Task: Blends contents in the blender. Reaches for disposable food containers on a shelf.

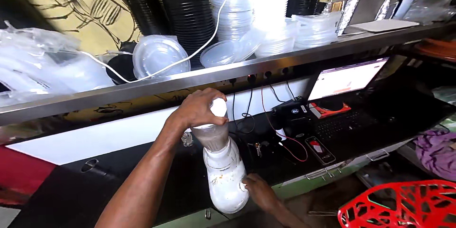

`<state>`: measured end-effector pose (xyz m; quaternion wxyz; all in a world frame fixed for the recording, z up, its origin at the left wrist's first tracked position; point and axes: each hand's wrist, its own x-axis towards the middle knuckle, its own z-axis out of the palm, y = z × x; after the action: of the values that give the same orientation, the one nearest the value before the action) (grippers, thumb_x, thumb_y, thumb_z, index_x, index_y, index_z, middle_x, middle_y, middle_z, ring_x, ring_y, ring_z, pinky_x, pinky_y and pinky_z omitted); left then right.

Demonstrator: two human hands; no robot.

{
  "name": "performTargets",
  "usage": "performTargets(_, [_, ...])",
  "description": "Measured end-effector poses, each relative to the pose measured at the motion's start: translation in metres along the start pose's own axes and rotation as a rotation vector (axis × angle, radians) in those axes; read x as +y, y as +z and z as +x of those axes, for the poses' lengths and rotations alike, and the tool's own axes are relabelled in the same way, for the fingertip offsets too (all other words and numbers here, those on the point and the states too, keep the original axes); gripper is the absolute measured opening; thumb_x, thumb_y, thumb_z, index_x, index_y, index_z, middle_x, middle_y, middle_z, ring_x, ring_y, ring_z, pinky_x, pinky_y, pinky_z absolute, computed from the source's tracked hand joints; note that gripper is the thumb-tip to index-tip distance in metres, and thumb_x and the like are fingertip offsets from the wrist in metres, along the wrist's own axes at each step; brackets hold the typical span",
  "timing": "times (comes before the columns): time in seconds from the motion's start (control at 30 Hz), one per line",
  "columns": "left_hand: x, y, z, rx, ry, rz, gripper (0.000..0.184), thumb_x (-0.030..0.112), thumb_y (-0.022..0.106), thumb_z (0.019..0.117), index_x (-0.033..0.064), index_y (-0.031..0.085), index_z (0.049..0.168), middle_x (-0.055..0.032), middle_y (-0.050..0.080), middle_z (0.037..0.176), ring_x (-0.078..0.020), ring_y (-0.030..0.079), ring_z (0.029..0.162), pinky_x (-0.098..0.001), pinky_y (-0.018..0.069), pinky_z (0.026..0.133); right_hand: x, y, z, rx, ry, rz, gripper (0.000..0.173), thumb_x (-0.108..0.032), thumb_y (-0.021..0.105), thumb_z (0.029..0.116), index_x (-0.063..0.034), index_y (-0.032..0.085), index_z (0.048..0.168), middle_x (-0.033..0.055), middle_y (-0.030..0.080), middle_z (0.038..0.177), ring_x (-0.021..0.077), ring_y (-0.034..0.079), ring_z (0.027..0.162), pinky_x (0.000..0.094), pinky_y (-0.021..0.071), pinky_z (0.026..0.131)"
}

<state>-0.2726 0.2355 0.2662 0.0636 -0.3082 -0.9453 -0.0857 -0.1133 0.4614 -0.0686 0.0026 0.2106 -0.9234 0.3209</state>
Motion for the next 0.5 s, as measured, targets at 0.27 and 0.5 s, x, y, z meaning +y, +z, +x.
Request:
performTargets(0.27, [-0.002,0.001,0.0,0.014,0.005,-0.002,0.075,0.079,0.072,0.0654,0.0369,0.065,0.128,0.0063,0.062,0.135,-0.0185,0.06,0.119,-0.0524,0.0503,0.097,0.012,0.001,-0.004,0.051,-0.133,-0.054,0.025,-0.025,0.053,0.106,-0.0146,0.072,0.118,0.0055,0.07,0.12,0.0212,0.065,0.117,0.0354,0.0533,0.102])
performTargets(0.5, [0.0,0.0,-0.002,0.026,-0.026,-0.031,0.075,0.078,0.074,0.0651,0.0373,0.066,0.128,0.0041,0.062,0.135,-0.0217,0.061,0.118,-0.0554,0.0509,0.096,-0.015,0.019,-0.003,0.234,0.324,0.117,0.028,-0.034,0.061,0.0997,-0.0112,0.075,0.107,0.0092,0.07,0.104,0.0223,0.07,0.095,0.0407,0.0587,0.089])
